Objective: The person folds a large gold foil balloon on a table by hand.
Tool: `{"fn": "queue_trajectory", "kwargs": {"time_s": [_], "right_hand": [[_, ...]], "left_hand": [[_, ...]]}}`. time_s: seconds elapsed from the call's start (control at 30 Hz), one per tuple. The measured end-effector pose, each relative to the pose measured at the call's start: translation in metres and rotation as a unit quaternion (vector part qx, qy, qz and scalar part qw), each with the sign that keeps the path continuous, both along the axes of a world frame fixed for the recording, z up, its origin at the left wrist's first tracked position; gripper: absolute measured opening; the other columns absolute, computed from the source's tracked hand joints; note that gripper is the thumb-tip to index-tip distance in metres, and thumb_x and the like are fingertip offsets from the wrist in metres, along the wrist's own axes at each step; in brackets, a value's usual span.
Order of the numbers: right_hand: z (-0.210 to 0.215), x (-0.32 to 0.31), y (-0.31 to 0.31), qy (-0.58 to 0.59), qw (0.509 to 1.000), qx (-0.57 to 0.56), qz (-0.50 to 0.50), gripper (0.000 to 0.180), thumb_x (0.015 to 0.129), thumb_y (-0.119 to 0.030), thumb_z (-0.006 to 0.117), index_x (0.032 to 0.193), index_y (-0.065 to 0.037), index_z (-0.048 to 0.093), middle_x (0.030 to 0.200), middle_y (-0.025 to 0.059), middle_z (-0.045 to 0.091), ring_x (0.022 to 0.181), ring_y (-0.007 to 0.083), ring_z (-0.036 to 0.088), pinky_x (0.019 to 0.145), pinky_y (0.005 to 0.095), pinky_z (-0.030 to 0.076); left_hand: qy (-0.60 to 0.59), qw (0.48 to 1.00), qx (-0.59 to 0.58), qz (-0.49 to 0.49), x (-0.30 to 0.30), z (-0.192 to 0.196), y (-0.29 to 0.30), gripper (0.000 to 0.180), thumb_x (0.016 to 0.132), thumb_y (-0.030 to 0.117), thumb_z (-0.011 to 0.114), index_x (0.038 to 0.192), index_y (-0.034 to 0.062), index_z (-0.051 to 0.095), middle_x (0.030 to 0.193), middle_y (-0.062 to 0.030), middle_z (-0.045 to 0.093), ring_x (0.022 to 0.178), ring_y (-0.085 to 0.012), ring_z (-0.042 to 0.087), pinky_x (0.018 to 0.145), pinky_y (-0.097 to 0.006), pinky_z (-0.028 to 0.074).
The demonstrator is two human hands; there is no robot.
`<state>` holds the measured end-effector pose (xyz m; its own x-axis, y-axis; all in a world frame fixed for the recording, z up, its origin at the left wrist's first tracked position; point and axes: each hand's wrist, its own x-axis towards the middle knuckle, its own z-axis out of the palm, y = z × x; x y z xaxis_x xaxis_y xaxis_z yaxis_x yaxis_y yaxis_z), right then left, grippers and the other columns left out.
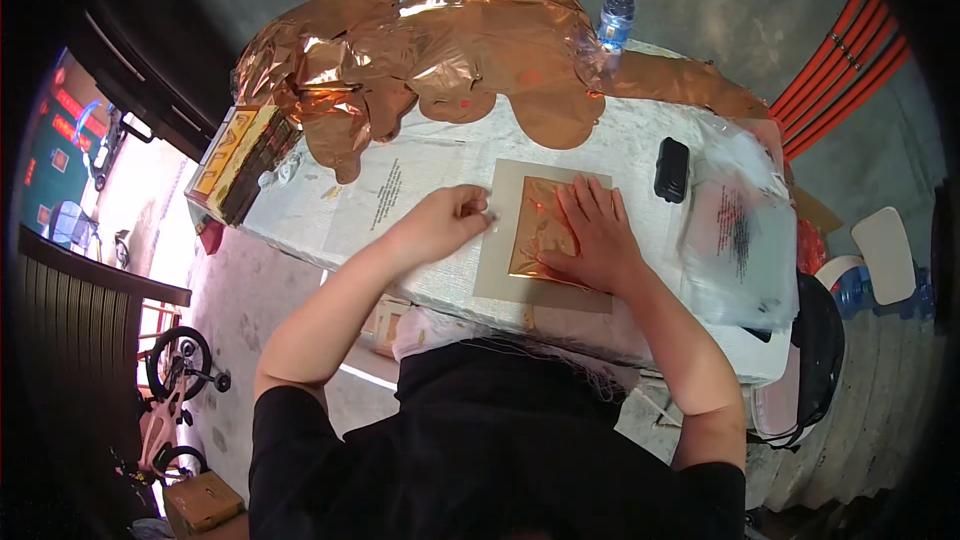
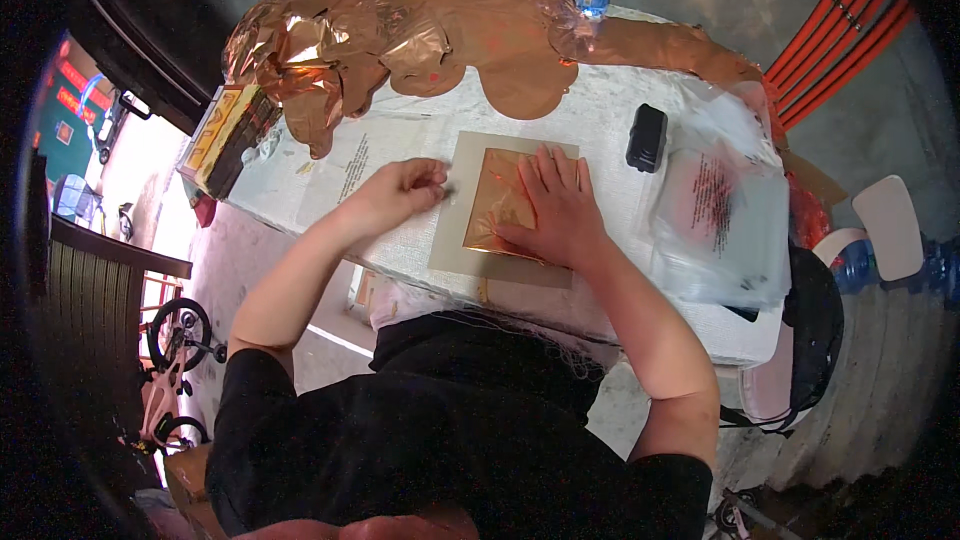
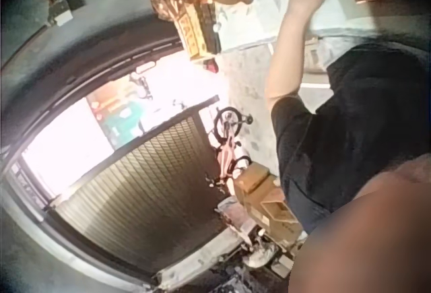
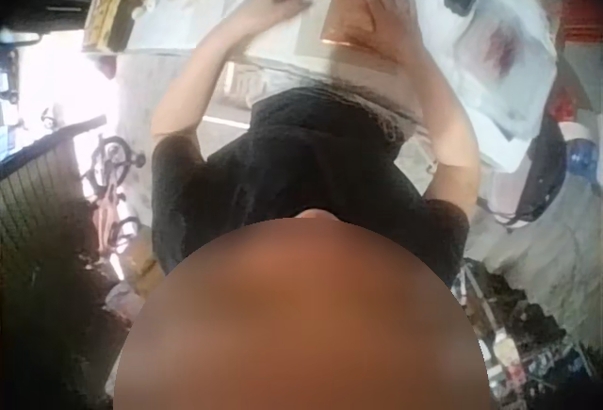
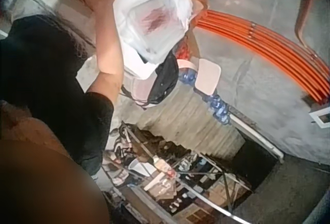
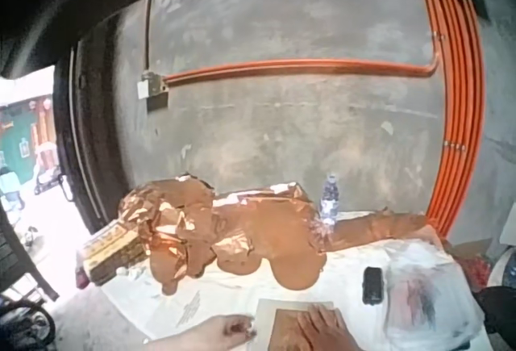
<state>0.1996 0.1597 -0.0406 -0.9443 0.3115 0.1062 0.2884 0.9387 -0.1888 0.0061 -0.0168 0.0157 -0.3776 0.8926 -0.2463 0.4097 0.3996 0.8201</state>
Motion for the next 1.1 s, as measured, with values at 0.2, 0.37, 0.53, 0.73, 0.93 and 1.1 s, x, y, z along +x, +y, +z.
{"fn": "queue_trajectory", "kwargs": {"time_s": [0.2, 0.37, 0.53, 0.73, 0.93, 1.1], "right_hand": [[0.001, -0.001, -0.002, 0.010, 1.000, 0.003, -0.001, 0.098, 0.074, -0.063, 0.063, 0.147, -0.006, 0.029, 0.152, 0.0205, 0.024, 0.142, 0.0368, 0.018, 0.116, 0.0524, 0.010], [0.000, 0.000, 0.000, 0.009, 1.000, 0.006, 0.002, 0.099, 0.074, -0.063, 0.063, 0.147, -0.006, 0.029, 0.152, 0.0206, 0.024, 0.142, 0.0376, 0.018, 0.115, 0.0529, 0.011], [0.002, 0.001, -0.001, 0.003, 1.000, 0.005, 0.008, 0.098, 0.075, -0.062, 0.063, 0.147, -0.004, 0.028, 0.152, 0.0210, 0.024, 0.143, 0.0373, 0.018, 0.115, 0.0523, 0.011], [0.002, -0.003, 0.001, 0.011, 1.000, 0.010, 0.021, 0.098, 0.076, -0.061, 0.063, 0.147, -0.004, 0.027, 0.152, 0.0214, 0.025, 0.143, 0.0372, 0.018, 0.115, 0.0528, 0.011], [0.002, -0.034, -0.013, 0.014, 1.000, -0.006, 0.018, 0.097, 0.077, -0.064, 0.060, 0.147, -0.003, 0.029, 0.152, 0.0232, 0.024, 0.143, 0.0379, 0.018, 0.115, 0.0529, 0.010], [-0.001, -0.035, -0.014, 0.021, 1.000, -0.004, 0.014, 0.097, 0.077, -0.068, 0.056, 0.146, -0.004, 0.030, 0.151, 0.0239, 0.026, 0.142, 0.0404, 0.019, 0.114, 0.0571, 0.009]], "left_hand": [[-0.267, 0.962, -0.019, 0.048, -0.027, -0.004, 0.016, 0.042, 0.090, 0.010, 0.059, 0.126, -0.0081, 0.046, 0.112, -0.0126, 0.062, 0.099, -0.0172, 0.063, 0.088, -0.029, 0.052], [-0.349, 0.932, -0.013, 0.100, -0.026, 0.000, 0.020, 0.037, 0.091, 0.010, 0.059, 0.123, -0.0056, 0.048, 0.105, -0.0103, 0.063, 0.090, -0.0143, 0.065, 0.079, -0.025, 0.054], [-0.358, 0.931, 0.020, 0.067, -0.029, -0.026, 0.019, 0.018, 0.091, 0.011, 0.061, 0.106, 0.0001, 0.060, 0.087, -0.0048, 0.065, 0.069, -0.0103, 0.063, 0.062, -0.022, 0.052], [-0.057, 0.996, 0.058, 0.044, -0.015, -0.031, 0.022, 0.025, 0.082, 0.017, 0.066, 0.062, 0.0037, 0.060, 0.055, -0.0021, 0.059, 0.051, -0.0089, 0.053, 0.052, -0.025, 0.044], [0.024, 0.996, 0.047, 0.069, -0.041, -0.034, 0.008, 0.023, 0.086, 0.018, 0.065, 0.070, 0.0014, 0.064, 0.056, 0.0000, 0.058, 0.047, -0.0108, 0.049, 0.048, -0.026, 0.040], [0.377, 0.909, 0.142, 0.106, -0.029, -0.039, -0.009, 0.024, 0.082, 0.025, 0.069, 0.087, 0.0016, 0.067, 0.085, -0.0097, 0.065, 0.077, -0.0274, 0.059, 0.070, -0.035, 0.048]]}}
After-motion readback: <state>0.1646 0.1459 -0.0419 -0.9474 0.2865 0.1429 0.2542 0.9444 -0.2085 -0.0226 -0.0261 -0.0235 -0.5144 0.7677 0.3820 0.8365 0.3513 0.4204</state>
